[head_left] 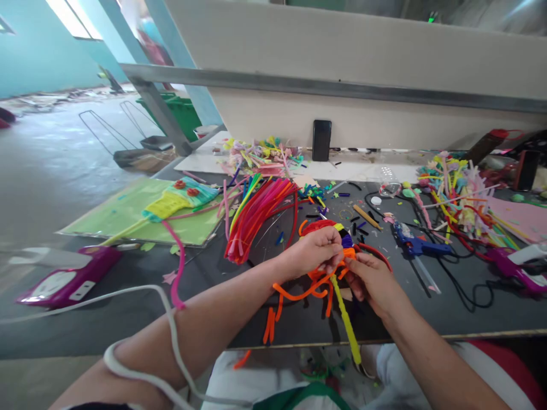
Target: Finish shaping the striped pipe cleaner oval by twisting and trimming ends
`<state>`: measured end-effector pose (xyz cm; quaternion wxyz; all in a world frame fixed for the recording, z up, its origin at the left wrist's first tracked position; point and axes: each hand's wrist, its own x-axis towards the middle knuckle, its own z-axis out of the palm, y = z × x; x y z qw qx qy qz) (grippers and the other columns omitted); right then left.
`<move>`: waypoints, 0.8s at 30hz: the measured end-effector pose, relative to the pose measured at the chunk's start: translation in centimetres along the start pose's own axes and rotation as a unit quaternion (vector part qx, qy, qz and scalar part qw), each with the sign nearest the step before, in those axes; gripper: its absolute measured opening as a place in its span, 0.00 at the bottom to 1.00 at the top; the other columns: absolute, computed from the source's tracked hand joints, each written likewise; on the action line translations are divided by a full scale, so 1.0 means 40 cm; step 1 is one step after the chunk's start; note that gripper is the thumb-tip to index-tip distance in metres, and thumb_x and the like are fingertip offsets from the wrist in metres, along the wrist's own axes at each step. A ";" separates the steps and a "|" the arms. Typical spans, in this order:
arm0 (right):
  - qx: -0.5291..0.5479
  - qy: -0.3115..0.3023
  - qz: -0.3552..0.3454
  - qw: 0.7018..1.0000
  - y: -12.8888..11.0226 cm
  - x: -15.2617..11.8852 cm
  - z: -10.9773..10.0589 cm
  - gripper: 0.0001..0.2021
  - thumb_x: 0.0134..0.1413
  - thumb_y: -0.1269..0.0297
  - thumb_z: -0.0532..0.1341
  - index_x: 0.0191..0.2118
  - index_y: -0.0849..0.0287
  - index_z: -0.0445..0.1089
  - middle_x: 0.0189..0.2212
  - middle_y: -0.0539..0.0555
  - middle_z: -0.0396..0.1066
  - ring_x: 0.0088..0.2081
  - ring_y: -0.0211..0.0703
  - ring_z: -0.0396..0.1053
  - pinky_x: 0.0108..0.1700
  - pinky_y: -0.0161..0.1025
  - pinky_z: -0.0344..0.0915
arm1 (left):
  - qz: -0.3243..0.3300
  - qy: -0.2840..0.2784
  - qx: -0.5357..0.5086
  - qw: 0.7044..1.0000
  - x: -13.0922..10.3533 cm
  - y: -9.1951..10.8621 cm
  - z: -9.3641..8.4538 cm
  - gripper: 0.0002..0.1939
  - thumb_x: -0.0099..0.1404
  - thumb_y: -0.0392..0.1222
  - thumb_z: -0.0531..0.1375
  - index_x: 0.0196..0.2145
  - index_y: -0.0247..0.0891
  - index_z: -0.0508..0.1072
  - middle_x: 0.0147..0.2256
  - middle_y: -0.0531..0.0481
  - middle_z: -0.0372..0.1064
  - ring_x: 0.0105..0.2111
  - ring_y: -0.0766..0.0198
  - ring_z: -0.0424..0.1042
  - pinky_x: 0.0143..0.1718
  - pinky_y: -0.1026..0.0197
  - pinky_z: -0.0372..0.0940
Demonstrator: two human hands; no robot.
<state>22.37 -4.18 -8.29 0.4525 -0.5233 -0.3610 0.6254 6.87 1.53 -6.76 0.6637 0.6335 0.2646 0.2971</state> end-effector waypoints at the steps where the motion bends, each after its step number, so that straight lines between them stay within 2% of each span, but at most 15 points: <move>1: -0.003 0.003 -0.001 1.000 0.000 -0.001 0.001 0.14 0.42 0.56 0.64 0.22 0.60 0.63 0.13 0.44 0.63 0.08 0.28 0.54 0.10 0.28 0.46 | -0.002 0.003 0.009 1.000 -0.002 0.002 0.000 0.04 0.63 0.38 0.51 0.30 0.38 0.57 0.21 0.58 0.62 0.17 0.74 0.62 0.17 0.71 0.51; 6: -0.016 0.004 0.001 1.000 0.005 -0.001 -0.003 0.14 0.42 0.58 0.64 0.19 0.60 0.62 0.10 0.45 0.61 0.08 0.29 0.54 0.10 0.29 0.47 | -0.028 0.011 0.035 0.999 -0.011 0.008 0.000 0.04 0.62 0.36 0.52 0.29 0.37 0.58 0.19 0.59 0.61 0.16 0.75 0.59 0.17 0.71 0.52; 9: -0.019 -0.008 0.010 1.000 0.008 0.001 -0.016 0.14 0.42 0.57 0.65 0.20 0.60 0.63 0.11 0.45 0.63 0.09 0.29 0.56 0.11 0.28 0.49 | -0.037 -0.006 0.038 0.999 -0.012 0.009 -0.002 0.05 0.62 0.38 0.52 0.30 0.37 0.58 0.21 0.57 0.62 0.17 0.75 0.61 0.18 0.71 0.53; 13: -0.012 -0.081 0.072 0.994 0.002 0.008 -0.041 0.15 0.43 0.53 0.65 0.26 0.61 0.66 0.21 0.48 0.71 0.12 0.31 0.62 0.13 0.29 0.57 | -0.053 -0.060 0.025 0.996 -0.010 0.014 -0.013 0.08 0.63 0.43 0.54 0.31 0.37 0.59 0.23 0.54 0.67 0.18 0.73 0.66 0.17 0.71 0.52; 16: 0.014 -0.113 0.097 0.989 -0.008 0.015 -0.056 0.16 0.48 0.51 0.62 0.30 0.62 0.68 0.27 0.52 0.73 0.13 0.30 0.62 0.14 0.30 0.58 | -0.056 -0.070 0.006 0.996 -0.009 0.020 -0.023 0.11 0.63 0.46 0.55 0.31 0.37 0.58 0.24 0.51 0.69 0.19 0.72 0.67 0.17 0.71 0.50; 19: 0.021 -0.106 0.105 0.989 -0.014 0.020 -0.061 0.18 0.52 0.50 0.58 0.30 0.63 0.68 0.24 0.54 0.73 0.12 0.30 0.60 0.13 0.30 0.57 | -0.053 -0.074 -0.016 0.996 -0.009 0.024 -0.031 0.11 0.62 0.46 0.56 0.31 0.37 0.57 0.26 0.49 0.71 0.18 0.71 0.68 0.16 0.71 0.49; 24: 0.003 -0.111 0.091 0.990 -0.013 0.025 -0.054 0.19 0.50 0.48 0.60 0.29 0.63 0.67 0.18 0.49 0.68 0.10 0.29 0.57 0.11 0.28 0.52 | -0.042 -0.075 0.001 0.996 -0.010 0.027 -0.036 0.12 0.62 0.46 0.56 0.31 0.36 0.59 0.28 0.47 0.71 0.19 0.71 0.68 0.17 0.70 0.51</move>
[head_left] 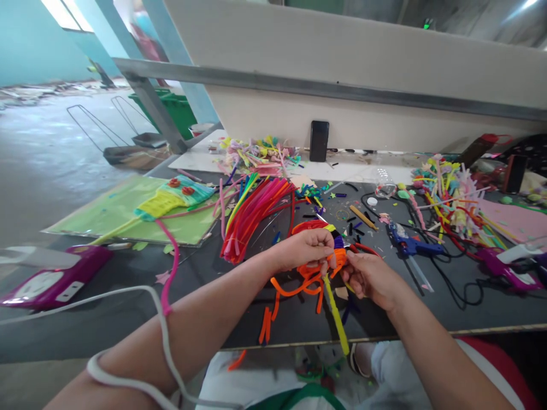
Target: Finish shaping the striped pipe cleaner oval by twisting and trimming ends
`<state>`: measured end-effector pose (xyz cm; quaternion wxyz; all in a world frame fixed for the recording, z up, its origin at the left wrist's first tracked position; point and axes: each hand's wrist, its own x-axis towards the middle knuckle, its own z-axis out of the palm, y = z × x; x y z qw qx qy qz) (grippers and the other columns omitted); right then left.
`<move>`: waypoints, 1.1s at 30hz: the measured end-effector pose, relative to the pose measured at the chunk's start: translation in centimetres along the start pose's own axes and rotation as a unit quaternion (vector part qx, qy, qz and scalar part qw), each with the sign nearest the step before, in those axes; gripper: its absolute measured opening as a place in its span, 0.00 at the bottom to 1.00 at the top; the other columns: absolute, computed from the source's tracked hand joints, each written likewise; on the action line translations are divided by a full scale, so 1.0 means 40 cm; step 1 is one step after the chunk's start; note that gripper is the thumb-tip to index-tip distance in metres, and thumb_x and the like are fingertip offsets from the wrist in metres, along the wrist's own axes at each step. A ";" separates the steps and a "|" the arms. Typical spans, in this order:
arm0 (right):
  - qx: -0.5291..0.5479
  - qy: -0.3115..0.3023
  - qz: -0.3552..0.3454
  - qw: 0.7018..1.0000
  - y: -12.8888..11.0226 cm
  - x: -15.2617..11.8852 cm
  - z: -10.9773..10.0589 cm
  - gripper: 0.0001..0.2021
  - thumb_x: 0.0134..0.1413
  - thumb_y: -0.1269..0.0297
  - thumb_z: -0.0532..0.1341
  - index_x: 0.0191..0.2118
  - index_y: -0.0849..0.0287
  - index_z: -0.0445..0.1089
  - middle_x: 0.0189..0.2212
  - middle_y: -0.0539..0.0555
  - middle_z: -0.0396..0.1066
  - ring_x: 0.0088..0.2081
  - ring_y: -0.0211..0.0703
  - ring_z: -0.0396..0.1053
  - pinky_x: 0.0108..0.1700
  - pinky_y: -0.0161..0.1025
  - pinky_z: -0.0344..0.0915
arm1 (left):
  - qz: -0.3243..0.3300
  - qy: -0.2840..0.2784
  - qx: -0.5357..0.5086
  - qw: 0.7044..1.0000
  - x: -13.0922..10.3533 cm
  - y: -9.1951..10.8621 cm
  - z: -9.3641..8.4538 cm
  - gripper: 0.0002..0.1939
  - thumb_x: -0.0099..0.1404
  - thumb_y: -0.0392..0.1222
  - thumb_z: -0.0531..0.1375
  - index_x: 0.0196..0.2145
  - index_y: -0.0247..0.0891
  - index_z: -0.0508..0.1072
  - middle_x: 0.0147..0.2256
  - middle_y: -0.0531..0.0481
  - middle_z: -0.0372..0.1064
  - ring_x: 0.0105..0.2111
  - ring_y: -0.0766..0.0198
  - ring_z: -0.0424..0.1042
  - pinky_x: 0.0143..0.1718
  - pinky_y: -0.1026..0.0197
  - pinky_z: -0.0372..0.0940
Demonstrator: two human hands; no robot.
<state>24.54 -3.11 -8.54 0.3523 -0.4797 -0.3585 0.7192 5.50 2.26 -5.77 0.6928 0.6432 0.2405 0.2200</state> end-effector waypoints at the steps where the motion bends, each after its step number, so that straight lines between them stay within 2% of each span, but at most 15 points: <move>1: -0.008 -0.002 -0.005 1.000 0.000 0.001 0.002 0.19 0.49 0.47 0.60 0.28 0.63 0.66 0.16 0.48 0.67 0.10 0.28 0.56 0.11 0.28 0.50 | 0.001 0.000 0.006 1.000 0.000 0.000 0.000 0.12 0.62 0.46 0.56 0.31 0.36 0.59 0.28 0.47 0.71 0.19 0.72 0.68 0.17 0.70 0.52; 7: -0.074 0.037 -0.004 0.997 0.000 0.015 0.011 0.18 0.41 0.49 0.64 0.25 0.60 0.61 0.11 0.43 0.61 0.08 0.28 0.52 0.10 0.27 0.43 | 0.011 0.004 0.024 1.000 0.001 -0.001 0.000 0.12 0.62 0.46 0.56 0.30 0.36 0.60 0.27 0.47 0.71 0.21 0.71 0.69 0.19 0.70 0.54; 13: -0.153 0.081 -0.037 0.984 0.019 0.026 0.016 0.14 0.48 0.54 0.59 0.22 0.58 0.60 0.09 0.42 0.59 0.07 0.29 0.52 0.10 0.28 0.46 | -0.017 0.014 0.057 0.998 0.001 -0.005 -0.002 0.10 0.61 0.45 0.57 0.29 0.36 0.61 0.25 0.50 0.70 0.20 0.71 0.68 0.19 0.71 0.54; 17: -0.119 0.040 -0.011 0.992 0.015 0.018 0.011 0.16 0.49 0.50 0.59 0.26 0.60 0.62 0.13 0.44 0.64 0.09 0.30 0.58 0.11 0.27 0.48 | -0.007 -0.021 0.037 0.999 -0.003 -0.001 -0.002 0.12 0.60 0.46 0.58 0.30 0.35 0.63 0.27 0.48 0.72 0.20 0.72 0.67 0.20 0.69 0.55; 20: -0.067 -0.012 0.004 0.998 0.005 0.008 0.004 0.19 0.50 0.46 0.58 0.29 0.61 0.64 0.18 0.48 0.69 0.11 0.31 0.62 0.12 0.28 0.53 | 0.006 -0.018 0.032 0.999 -0.007 0.005 -0.001 0.13 0.59 0.48 0.59 0.31 0.34 0.65 0.29 0.47 0.72 0.20 0.72 0.67 0.21 0.69 0.55; 24: -0.047 -0.026 0.019 0.998 -0.001 0.002 0.001 0.17 0.48 0.51 0.62 0.30 0.61 0.64 0.20 0.49 0.70 0.12 0.30 0.62 0.14 0.28 0.57 | 0.031 -0.003 0.039 0.999 -0.009 0.014 -0.005 0.15 0.58 0.49 0.60 0.34 0.32 0.69 0.23 0.51 0.67 0.21 0.72 0.65 0.22 0.69 0.56; 26: -0.042 -0.018 0.016 0.999 -0.001 0.001 0.001 0.15 0.46 0.54 0.64 0.30 0.61 0.63 0.21 0.48 0.71 0.12 0.30 0.63 0.14 0.28 0.58 | 0.063 0.071 0.047 0.994 -0.004 0.011 -0.018 0.16 0.60 0.49 0.57 0.37 0.32 0.69 0.22 0.52 0.66 0.20 0.72 0.63 0.22 0.69 0.55; 28: -0.047 -0.009 0.008 0.999 0.000 0.001 -0.004 0.14 0.46 0.56 0.64 0.29 0.61 0.63 0.20 0.47 0.70 0.12 0.30 0.62 0.14 0.27 0.57 | 0.090 0.205 0.069 0.972 0.007 0.001 -0.041 0.15 0.61 0.48 0.56 0.38 0.33 0.68 0.23 0.54 0.65 0.19 0.74 0.60 0.21 0.69 0.54; 30: -0.043 -0.003 -0.008 0.999 0.001 0.000 -0.014 0.14 0.46 0.56 0.64 0.27 0.61 0.63 0.18 0.46 0.68 0.11 0.29 0.61 0.13 0.27 0.54 | 0.096 0.349 0.112 0.925 0.018 -0.016 -0.071 0.11 0.58 0.44 0.58 0.36 0.34 0.68 0.23 0.55 0.65 0.19 0.73 0.60 0.22 0.69 0.55; 31: -0.035 -0.004 -0.019 0.999 0.000 0.000 -0.020 0.14 0.46 0.56 0.64 0.26 0.61 0.63 0.18 0.46 0.67 0.11 0.29 0.60 0.12 0.27 0.53 | 0.090 0.401 0.132 0.902 0.023 -0.025 -0.086 0.10 0.57 0.43 0.58 0.35 0.34 0.68 0.24 0.55 0.65 0.20 0.72 0.60 0.23 0.68 0.56; 33: -0.009 -0.007 -0.049 0.999 -0.004 -0.002 -0.035 0.13 0.46 0.57 0.64 0.27 0.61 0.64 0.18 0.46 0.67 0.11 0.28 0.58 0.12 0.27 0.51 | 0.069 0.466 0.153 0.869 0.030 -0.040 -0.108 0.09 0.55 0.41 0.59 0.33 0.35 0.68 0.24 0.54 0.66 0.21 0.72 0.61 0.23 0.68 0.56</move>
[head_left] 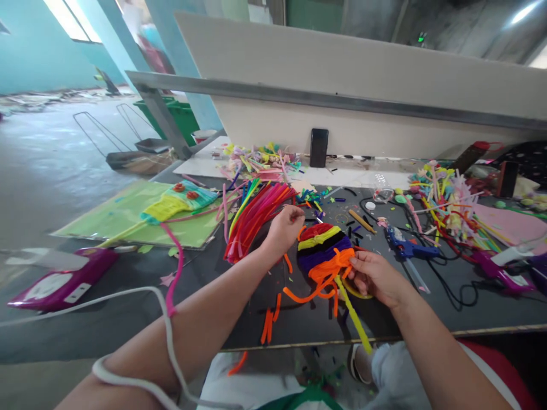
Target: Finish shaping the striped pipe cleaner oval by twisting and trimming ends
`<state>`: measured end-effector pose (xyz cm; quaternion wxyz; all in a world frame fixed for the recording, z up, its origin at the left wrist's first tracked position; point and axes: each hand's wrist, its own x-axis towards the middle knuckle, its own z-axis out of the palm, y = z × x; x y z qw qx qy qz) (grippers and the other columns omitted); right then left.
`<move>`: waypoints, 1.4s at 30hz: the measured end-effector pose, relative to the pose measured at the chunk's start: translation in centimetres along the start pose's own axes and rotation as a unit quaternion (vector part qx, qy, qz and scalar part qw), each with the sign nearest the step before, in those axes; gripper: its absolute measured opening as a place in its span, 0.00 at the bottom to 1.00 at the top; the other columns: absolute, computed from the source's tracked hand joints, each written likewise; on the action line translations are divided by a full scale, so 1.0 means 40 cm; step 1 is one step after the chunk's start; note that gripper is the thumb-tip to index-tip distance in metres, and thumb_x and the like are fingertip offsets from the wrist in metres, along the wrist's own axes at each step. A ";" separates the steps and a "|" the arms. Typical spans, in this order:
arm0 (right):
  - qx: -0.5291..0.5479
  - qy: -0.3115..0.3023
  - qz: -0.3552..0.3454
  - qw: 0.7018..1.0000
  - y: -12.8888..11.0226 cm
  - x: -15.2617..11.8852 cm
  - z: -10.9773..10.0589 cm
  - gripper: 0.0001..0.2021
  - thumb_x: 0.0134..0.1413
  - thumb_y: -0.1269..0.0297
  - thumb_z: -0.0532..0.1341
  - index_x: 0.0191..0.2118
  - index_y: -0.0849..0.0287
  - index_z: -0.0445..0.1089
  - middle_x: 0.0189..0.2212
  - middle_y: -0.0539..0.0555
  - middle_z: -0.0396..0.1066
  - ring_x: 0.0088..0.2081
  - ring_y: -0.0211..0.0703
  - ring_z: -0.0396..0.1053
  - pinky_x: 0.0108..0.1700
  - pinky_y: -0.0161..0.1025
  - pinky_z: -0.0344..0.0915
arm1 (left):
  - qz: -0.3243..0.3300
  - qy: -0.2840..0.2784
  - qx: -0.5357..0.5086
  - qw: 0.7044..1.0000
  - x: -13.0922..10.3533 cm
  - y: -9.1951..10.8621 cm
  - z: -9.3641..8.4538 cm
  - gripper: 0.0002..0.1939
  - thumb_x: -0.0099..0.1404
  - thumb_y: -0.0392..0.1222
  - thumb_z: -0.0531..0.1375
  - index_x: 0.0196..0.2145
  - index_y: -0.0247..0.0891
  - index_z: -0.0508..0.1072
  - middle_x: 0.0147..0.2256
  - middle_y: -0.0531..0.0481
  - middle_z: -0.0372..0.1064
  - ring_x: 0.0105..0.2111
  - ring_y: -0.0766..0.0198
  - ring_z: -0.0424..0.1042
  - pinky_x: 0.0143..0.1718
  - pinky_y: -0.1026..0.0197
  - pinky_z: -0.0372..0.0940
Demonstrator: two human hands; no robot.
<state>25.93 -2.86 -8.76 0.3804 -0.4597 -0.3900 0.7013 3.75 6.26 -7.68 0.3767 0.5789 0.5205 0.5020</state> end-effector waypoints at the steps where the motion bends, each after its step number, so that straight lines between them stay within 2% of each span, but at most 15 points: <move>1: 0.013 0.003 -0.017 1.000 -0.004 -0.001 -0.008 0.12 0.46 0.57 0.65 0.27 0.61 0.64 0.19 0.46 0.67 0.11 0.27 0.57 0.12 0.27 0.52 | -0.015 0.013 0.006 1.000 0.004 -0.007 0.000 0.09 0.55 0.41 0.60 0.33 0.35 0.68 0.24 0.55 0.65 0.21 0.72 0.61 0.23 0.68 0.56; 5: 0.043 0.013 -0.077 0.996 -0.023 -0.015 -0.037 0.11 0.49 0.60 0.63 0.25 0.61 0.65 0.16 0.46 0.65 0.11 0.27 0.55 0.13 0.27 0.52 | -0.104 -0.011 -0.034 0.994 -0.011 -0.007 0.012 0.11 0.57 0.44 0.59 0.35 0.35 0.66 0.19 0.57 0.60 0.17 0.72 0.59 0.18 0.69 0.53; 8: 0.053 0.002 -0.121 0.991 -0.034 -0.030 -0.051 0.12 0.54 0.61 0.59 0.24 0.61 0.66 0.11 0.45 0.60 0.11 0.28 0.54 0.14 0.27 0.51 | -0.172 -0.084 -0.144 0.971 -0.042 0.013 0.028 0.14 0.58 0.46 0.59 0.37 0.35 0.64 0.25 0.53 0.65 0.19 0.71 0.64 0.19 0.69 0.56; 11: 0.075 0.010 -0.184 0.980 -0.036 -0.039 -0.054 0.09 0.56 0.63 0.58 0.28 0.60 0.67 0.12 0.45 0.61 0.11 0.29 0.54 0.15 0.28 0.51 | -0.205 -0.247 -0.285 0.903 -0.073 0.032 0.037 0.18 0.60 0.52 0.57 0.39 0.33 0.66 0.32 0.45 0.70 0.28 0.65 0.71 0.30 0.63 0.66; 13: 0.089 0.020 -0.215 0.972 -0.033 -0.040 -0.051 0.06 0.56 0.63 0.58 0.31 0.59 0.68 0.14 0.45 0.63 0.12 0.29 0.55 0.15 0.28 0.52 | -0.225 -0.334 -0.342 0.849 -0.092 0.041 0.038 0.20 0.61 0.54 0.56 0.40 0.32 0.68 0.36 0.40 0.71 0.33 0.60 0.73 0.37 0.57 0.67; 15: 0.101 0.026 -0.232 0.967 -0.028 -0.037 -0.043 0.05 0.56 0.64 0.58 0.33 0.58 0.68 0.16 0.45 0.64 0.12 0.29 0.56 0.15 0.28 0.52 | -0.225 -0.387 -0.373 0.813 -0.109 0.048 0.039 0.19 0.60 0.51 0.58 0.42 0.32 0.69 0.40 0.38 0.71 0.37 0.57 0.73 0.41 0.53 0.66; 17: 0.110 0.025 -0.238 0.965 -0.022 -0.032 -0.035 0.04 0.57 0.65 0.58 0.33 0.58 0.67 0.17 0.45 0.64 0.13 0.28 0.56 0.15 0.27 0.52 | -0.210 -0.417 -0.378 0.800 -0.123 0.054 0.040 0.19 0.58 0.44 0.62 0.45 0.33 0.69 0.43 0.38 0.71 0.39 0.55 0.73 0.42 0.53 0.66; 19: 0.113 0.020 -0.239 0.964 -0.016 -0.027 -0.026 0.04 0.57 0.65 0.57 0.33 0.58 0.67 0.17 0.45 0.64 0.13 0.28 0.57 0.16 0.27 0.53 | -0.206 -0.436 -0.362 0.798 -0.132 0.058 0.042 0.21 0.55 0.39 0.64 0.47 0.34 0.69 0.44 0.38 0.70 0.39 0.56 0.73 0.40 0.54 0.68; 22: 0.101 0.019 -0.237 0.966 -0.010 -0.022 -0.019 0.05 0.57 0.64 0.58 0.33 0.59 0.67 0.19 0.45 0.65 0.13 0.28 0.57 0.16 0.27 0.53 | -0.212 -0.444 -0.331 0.805 -0.136 0.057 0.046 0.23 0.52 0.36 0.66 0.47 0.34 0.70 0.42 0.40 0.71 0.36 0.57 0.74 0.36 0.58 0.69; 28: 0.066 0.028 -0.245 0.967 -0.005 -0.017 -0.024 0.05 0.56 0.63 0.59 0.33 0.58 0.67 0.23 0.46 0.66 0.14 0.28 0.58 0.15 0.27 0.53 | -0.210 -0.446 -0.255 0.832 -0.127 0.049 0.048 0.20 0.50 0.40 0.67 0.41 0.28 0.72 0.28 0.43 0.72 0.23 0.66 0.71 0.26 0.64 0.68; 34: 0.030 0.051 -0.258 0.964 0.002 -0.018 -0.042 0.05 0.56 0.63 0.58 0.33 0.57 0.66 0.22 0.46 0.66 0.14 0.28 0.59 0.16 0.28 0.52 | -0.204 -0.443 -0.188 0.853 -0.126 0.057 0.055 0.15 0.49 0.43 0.67 0.32 0.31 0.71 0.17 0.55 0.63 0.14 0.74 0.59 0.15 0.71 0.56; 37: -0.004 0.067 -0.269 0.961 0.002 -0.022 -0.045 0.05 0.57 0.62 0.58 0.35 0.57 0.67 0.21 0.46 0.66 0.15 0.29 0.59 0.18 0.28 0.53 | -0.199 -0.412 -0.178 0.871 -0.127 0.058 0.057 0.15 0.50 0.45 0.66 0.31 0.31 0.71 0.15 0.57 0.59 0.12 0.77 0.53 0.13 0.71 0.48; 40: 0.005 0.076 -0.272 0.959 -0.002 -0.026 -0.037 0.06 0.56 0.62 0.59 0.38 0.56 0.68 0.23 0.47 0.68 0.21 0.31 0.63 0.23 0.29 0.59 | -0.167 -0.372 -0.167 0.898 -0.131 0.061 0.058 0.15 0.51 0.46 0.65 0.29 0.30 0.71 0.14 0.58 0.57 0.11 0.77 0.50 0.13 0.70 0.44; 42: 0.055 0.066 -0.264 0.961 -0.005 -0.027 -0.023 0.07 0.54 0.62 0.60 0.40 0.54 0.68 0.30 0.49 0.71 0.27 0.35 0.67 0.30 0.32 0.64 | -0.142 -0.358 -0.145 0.912 -0.136 0.065 0.059 0.15 0.53 0.47 0.64 0.28 0.30 0.71 0.13 0.59 0.55 0.11 0.77 0.50 0.14 0.69 0.43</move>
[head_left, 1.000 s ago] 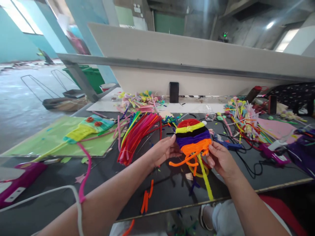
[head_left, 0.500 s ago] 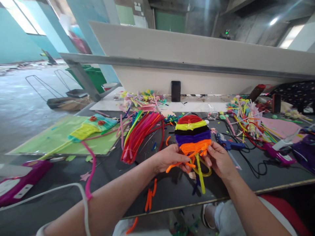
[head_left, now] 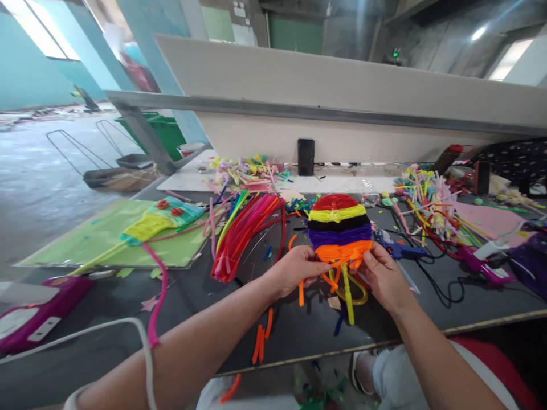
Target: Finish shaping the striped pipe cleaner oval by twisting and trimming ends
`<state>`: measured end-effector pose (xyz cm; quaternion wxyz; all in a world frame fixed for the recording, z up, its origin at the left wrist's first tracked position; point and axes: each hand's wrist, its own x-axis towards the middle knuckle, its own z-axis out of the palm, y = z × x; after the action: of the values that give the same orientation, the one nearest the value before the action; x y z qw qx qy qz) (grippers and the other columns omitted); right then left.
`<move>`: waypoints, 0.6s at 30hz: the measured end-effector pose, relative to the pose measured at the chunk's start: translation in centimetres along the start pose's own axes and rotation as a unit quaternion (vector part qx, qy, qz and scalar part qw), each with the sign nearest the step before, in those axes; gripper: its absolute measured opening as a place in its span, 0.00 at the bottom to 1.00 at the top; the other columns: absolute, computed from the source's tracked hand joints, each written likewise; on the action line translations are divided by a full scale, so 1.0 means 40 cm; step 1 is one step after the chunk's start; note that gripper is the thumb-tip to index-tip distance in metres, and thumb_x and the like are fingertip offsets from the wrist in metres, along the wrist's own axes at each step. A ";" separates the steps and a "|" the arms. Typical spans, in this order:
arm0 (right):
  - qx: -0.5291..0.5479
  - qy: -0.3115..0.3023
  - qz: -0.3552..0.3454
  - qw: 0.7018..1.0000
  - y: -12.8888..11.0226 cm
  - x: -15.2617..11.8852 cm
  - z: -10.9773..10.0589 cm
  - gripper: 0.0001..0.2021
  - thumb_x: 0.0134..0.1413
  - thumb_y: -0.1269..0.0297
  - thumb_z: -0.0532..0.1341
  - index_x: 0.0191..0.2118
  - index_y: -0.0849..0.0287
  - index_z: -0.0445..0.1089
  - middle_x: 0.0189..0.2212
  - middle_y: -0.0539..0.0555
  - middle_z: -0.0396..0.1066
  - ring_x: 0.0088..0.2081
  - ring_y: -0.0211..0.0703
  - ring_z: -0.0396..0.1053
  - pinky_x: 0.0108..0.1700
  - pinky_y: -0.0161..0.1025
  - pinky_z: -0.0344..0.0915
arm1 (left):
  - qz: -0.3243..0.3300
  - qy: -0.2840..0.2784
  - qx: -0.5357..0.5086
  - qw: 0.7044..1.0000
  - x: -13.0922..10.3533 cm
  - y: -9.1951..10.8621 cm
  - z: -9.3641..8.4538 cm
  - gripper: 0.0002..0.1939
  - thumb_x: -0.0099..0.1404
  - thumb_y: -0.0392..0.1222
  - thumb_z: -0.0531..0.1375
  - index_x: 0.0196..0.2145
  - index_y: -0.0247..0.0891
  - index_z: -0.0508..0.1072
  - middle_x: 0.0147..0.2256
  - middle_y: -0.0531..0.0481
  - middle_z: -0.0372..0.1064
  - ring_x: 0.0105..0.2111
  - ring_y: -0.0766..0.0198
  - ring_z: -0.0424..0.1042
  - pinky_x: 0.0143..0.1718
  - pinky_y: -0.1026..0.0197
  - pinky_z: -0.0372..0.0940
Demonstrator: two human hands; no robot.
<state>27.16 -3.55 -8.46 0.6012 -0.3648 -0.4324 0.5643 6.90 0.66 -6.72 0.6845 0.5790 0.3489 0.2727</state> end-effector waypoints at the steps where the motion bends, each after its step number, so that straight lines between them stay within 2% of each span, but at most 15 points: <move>1: 0.029 0.000 0.008 1.000 0.000 -0.002 0.008 0.08 0.54 0.62 0.60 0.41 0.52 0.67 0.34 0.49 0.71 0.31 0.36 0.69 0.32 0.33 0.66 | 0.008 0.004 0.015 1.000 -0.002 0.001 0.003 0.15 0.53 0.47 0.63 0.29 0.30 0.71 0.12 0.59 0.55 0.11 0.76 0.50 0.14 0.69 0.43; 3: 0.070 -0.005 0.022 0.997 0.003 -0.007 0.024 0.12 0.52 0.62 0.62 0.44 0.49 0.66 0.40 0.49 0.71 0.35 0.38 0.70 0.34 0.35 0.67 | 0.022 0.006 0.044 0.999 -0.005 0.001 0.009 0.16 0.54 0.47 0.62 0.32 0.30 0.72 0.13 0.59 0.55 0.12 0.76 0.50 0.14 0.69 0.44; 5: 0.080 -0.012 0.035 0.996 0.011 -0.014 0.038 0.17 0.49 0.64 0.64 0.45 0.48 0.64 0.42 0.49 0.71 0.36 0.40 0.71 0.35 0.37 0.68 | 0.030 0.005 0.063 0.998 -0.005 -0.001 0.013 0.17 0.54 0.48 0.62 0.34 0.30 0.73 0.15 0.58 0.57 0.13 0.76 0.51 0.15 0.69 0.45; 9: 0.056 -0.018 0.065 0.996 0.028 -0.026 0.059 0.22 0.42 0.69 0.68 0.45 0.50 0.64 0.40 0.50 0.73 0.38 0.44 0.72 0.39 0.42 0.69 | 0.039 -0.006 0.060 0.997 -0.001 -0.005 0.010 0.18 0.55 0.48 0.62 0.37 0.30 0.72 0.19 0.56 0.61 0.14 0.76 0.51 0.14 0.69 0.46; 14: 0.060 0.011 0.078 0.995 0.042 -0.023 0.079 0.20 0.40 0.69 0.68 0.42 0.54 0.67 0.38 0.51 0.74 0.38 0.45 0.73 0.39 0.42 0.69 | 0.028 -0.013 0.050 0.998 0.006 -0.011 0.003 0.19 0.54 0.49 0.62 0.36 0.30 0.70 0.18 0.57 0.58 0.13 0.76 0.52 0.14 0.70 0.49; 16: 0.069 0.035 0.055 0.996 0.048 -0.019 0.080 0.19 0.40 0.70 0.68 0.42 0.54 0.67 0.38 0.50 0.74 0.38 0.44 0.72 0.40 0.41 0.69 | 0.020 0.015 0.066 0.997 0.009 -0.019 0.002 0.19 0.51 0.48 0.65 0.36 0.31 0.69 0.21 0.56 0.62 0.14 0.76 0.54 0.15 0.69 0.51; 18: 0.067 0.055 0.032 0.996 0.054 -0.016 0.077 0.18 0.41 0.71 0.67 0.41 0.55 0.67 0.36 0.49 0.74 0.35 0.42 0.72 0.39 0.40 0.69 | 0.028 0.067 0.112 0.991 0.011 -0.026 0.002 0.18 0.48 0.46 0.66 0.33 0.33 0.68 0.23 0.55 0.65 0.16 0.74 0.58 0.16 0.69 0.53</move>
<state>23.50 -4.13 -9.40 0.6290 -0.3675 -0.3481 0.5900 7.18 0.76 -7.80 0.5827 0.6420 0.4059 0.2889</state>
